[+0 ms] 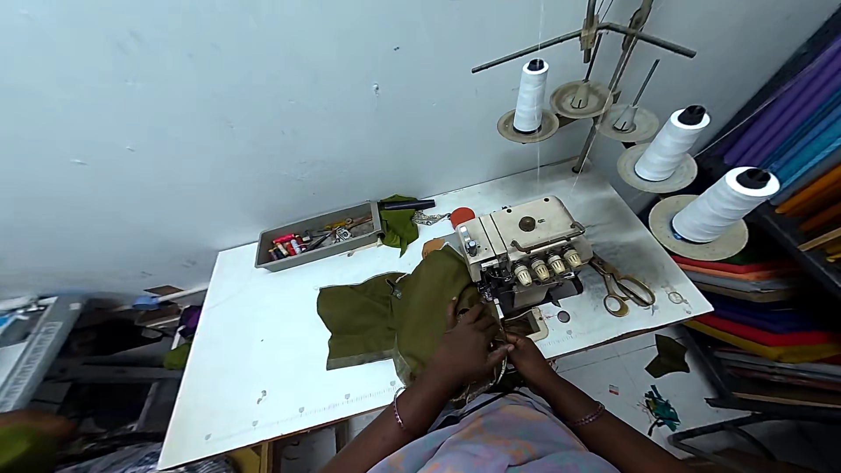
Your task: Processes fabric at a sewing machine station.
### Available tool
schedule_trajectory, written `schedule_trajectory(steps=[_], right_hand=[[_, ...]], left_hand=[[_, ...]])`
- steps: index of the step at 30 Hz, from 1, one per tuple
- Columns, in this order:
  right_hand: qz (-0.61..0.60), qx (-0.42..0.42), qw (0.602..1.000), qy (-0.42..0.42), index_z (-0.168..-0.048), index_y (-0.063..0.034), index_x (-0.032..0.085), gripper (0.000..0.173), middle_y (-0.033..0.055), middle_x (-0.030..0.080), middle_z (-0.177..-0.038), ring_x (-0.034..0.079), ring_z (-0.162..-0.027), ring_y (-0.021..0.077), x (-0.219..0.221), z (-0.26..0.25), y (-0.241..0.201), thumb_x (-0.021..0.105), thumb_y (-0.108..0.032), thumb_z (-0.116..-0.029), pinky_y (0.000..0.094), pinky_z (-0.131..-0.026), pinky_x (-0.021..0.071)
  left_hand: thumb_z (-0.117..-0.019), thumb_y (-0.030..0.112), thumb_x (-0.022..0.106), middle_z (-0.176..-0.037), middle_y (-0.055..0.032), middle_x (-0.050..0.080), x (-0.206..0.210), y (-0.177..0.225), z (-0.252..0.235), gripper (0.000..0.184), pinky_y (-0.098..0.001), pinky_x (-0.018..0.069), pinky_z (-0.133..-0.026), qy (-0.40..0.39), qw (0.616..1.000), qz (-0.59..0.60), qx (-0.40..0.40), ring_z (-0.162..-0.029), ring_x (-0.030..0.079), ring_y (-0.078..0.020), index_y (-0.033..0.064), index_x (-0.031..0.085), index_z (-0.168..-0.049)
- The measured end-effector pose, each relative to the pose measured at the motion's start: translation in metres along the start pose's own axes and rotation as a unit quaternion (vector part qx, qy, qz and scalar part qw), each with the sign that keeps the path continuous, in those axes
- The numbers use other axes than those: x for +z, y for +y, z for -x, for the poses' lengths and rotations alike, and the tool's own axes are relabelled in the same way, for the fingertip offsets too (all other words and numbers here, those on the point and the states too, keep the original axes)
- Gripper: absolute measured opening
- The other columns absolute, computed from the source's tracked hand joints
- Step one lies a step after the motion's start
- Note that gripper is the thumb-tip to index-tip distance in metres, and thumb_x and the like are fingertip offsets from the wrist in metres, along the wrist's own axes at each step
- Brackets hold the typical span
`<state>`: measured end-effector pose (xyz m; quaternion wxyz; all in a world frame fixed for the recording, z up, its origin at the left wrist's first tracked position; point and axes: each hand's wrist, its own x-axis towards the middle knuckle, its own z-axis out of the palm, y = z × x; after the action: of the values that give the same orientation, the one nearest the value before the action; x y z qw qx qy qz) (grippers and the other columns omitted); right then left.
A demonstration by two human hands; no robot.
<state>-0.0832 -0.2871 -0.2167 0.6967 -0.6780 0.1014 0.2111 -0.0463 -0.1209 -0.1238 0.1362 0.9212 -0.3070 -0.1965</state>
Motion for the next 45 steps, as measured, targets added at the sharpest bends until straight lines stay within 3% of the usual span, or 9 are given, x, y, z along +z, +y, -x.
schedule_trajectory(steps=[7, 13, 19, 27, 30, 35, 38, 43, 45], right_hand=[[-0.134, 0.035, 0.989, -0.051, -0.118, 0.0023, 0.059, 0.017, 0.0058, 0.069, -0.096, 0.068, -0.086, 0.0102, 0.004, 0.010, -0.002, 0.050, -0.007, -0.1064, 0.0291, -0.082, 0.0582], [-0.130, 0.041, 0.990, -0.039, -0.115, 0.0022, 0.061, 0.018, 0.0064, 0.067, -0.096, 0.067, -0.085, 0.0108, 0.005, 0.006, -0.001, 0.050, -0.011, -0.1076, 0.0291, -0.080, 0.0576], [-0.114, 0.035, 0.993, -0.015, -0.112, 0.0025, 0.061, 0.022, 0.0080, 0.066, -0.093, 0.066, -0.083, 0.0123, 0.002, 0.002, -0.001, 0.046, -0.013, -0.1093, 0.0306, -0.078, 0.0575], [-0.150, 0.055, 0.985, -0.059, -0.125, 0.0040, 0.056, 0.022, 0.0089, 0.067, -0.106, 0.068, -0.093, 0.0129, 0.005, 0.008, -0.006, 0.048, -0.007, -0.1069, 0.0317, -0.086, 0.0581], [-0.159, 0.043, 0.983, -0.075, -0.119, 0.0019, 0.059, 0.018, 0.0056, 0.068, -0.102, 0.068, -0.091, 0.0108, 0.006, 0.008, 0.001, 0.048, -0.007, -0.1065, 0.0309, -0.085, 0.0577], [-0.154, 0.036, 0.985, -0.061, -0.120, 0.0031, 0.060, 0.021, 0.0081, 0.069, -0.104, 0.069, -0.093, 0.0120, 0.005, 0.007, 0.004, 0.048, -0.008, -0.1076, 0.0314, -0.087, 0.0580], [-0.127, 0.035, 0.990, -0.054, -0.118, 0.0013, 0.060, 0.021, 0.0059, 0.068, -0.098, 0.067, -0.087, 0.0105, 0.003, 0.005, 0.001, 0.048, -0.012, -0.1081, 0.0298, -0.082, 0.0570], [-0.101, 0.035, 0.994, -0.033, -0.113, 0.0008, 0.063, 0.021, 0.0082, 0.068, -0.097, 0.066, -0.086, 0.0130, -0.001, -0.001, -0.007, 0.049, -0.014, -0.1085, 0.0321, -0.079, 0.0561], [-0.094, 0.040, 0.994, -0.027, -0.112, 0.0014, 0.064, 0.021, 0.0094, 0.068, -0.099, 0.068, -0.088, 0.0141, -0.002, -0.001, -0.011, 0.050, -0.014, -0.1082, 0.0330, -0.079, 0.0577]], left_hand=[[-0.1030, 0.044, 0.050, -0.154, 0.0002, 0.053, -0.004, 0.004, 0.002, 0.048, -0.0709, -0.0037, -0.119, -0.012, 0.999, -0.028, -0.035, -0.157, 0.021, -0.0283, 0.0168, 0.064, -0.139], [-0.1013, 0.025, 0.057, -0.159, -0.0006, 0.047, -0.010, 0.009, -0.002, 0.045, -0.0708, -0.0047, -0.119, -0.034, 0.997, -0.040, -0.056, -0.158, 0.016, -0.0293, 0.0157, 0.059, -0.145], [-0.1060, 0.024, 0.051, -0.150, -0.0021, 0.056, -0.009, 0.011, 0.001, 0.036, -0.0720, -0.0019, -0.119, -0.026, 0.998, -0.049, -0.033, -0.156, 0.023, -0.0297, 0.0154, 0.066, -0.137], [-0.1041, 0.015, 0.055, -0.155, -0.0008, 0.051, -0.006, 0.009, -0.002, 0.041, -0.0719, 0.0001, -0.119, -0.006, 0.996, -0.066, -0.058, -0.156, 0.024, -0.0295, 0.0157, 0.059, -0.145], [-0.1023, 0.009, 0.056, -0.155, 0.0002, 0.052, -0.006, 0.006, -0.003, 0.044, -0.0729, 0.0017, -0.119, 0.006, 0.996, -0.072, -0.056, -0.156, 0.024, -0.0292, 0.0177, 0.060, -0.145], [-0.0969, 0.000, 0.062, -0.143, 0.0000, 0.062, -0.001, 0.001, -0.003, 0.041, -0.0740, 0.0091, -0.118, 0.059, 0.995, -0.082, -0.023, -0.151, 0.036, -0.0305, 0.0184, 0.069, -0.133], [-0.0955, 0.002, 0.065, -0.134, -0.0006, 0.068, 0.005, 0.000, -0.003, 0.033, -0.0746, 0.0149, -0.116, 0.099, 0.991, -0.088, 0.009, -0.144, 0.045, -0.0311, 0.0171, 0.075, -0.123], [-0.0982, -0.001, 0.060, -0.144, 0.0021, 0.062, 0.001, 0.001, -0.005, 0.043, -0.0736, 0.0103, -0.117, 0.065, 0.994, -0.087, -0.033, -0.150, 0.038, -0.0300, 0.0201, 0.068, -0.135], [-0.0985, -0.001, 0.059, -0.144, 0.0019, 0.061, 0.000, 0.000, -0.005, 0.042, -0.0739, 0.0082, -0.118, 0.057, 0.994, -0.086, -0.033, -0.151, 0.035, -0.0301, 0.0203, 0.069, -0.133]])
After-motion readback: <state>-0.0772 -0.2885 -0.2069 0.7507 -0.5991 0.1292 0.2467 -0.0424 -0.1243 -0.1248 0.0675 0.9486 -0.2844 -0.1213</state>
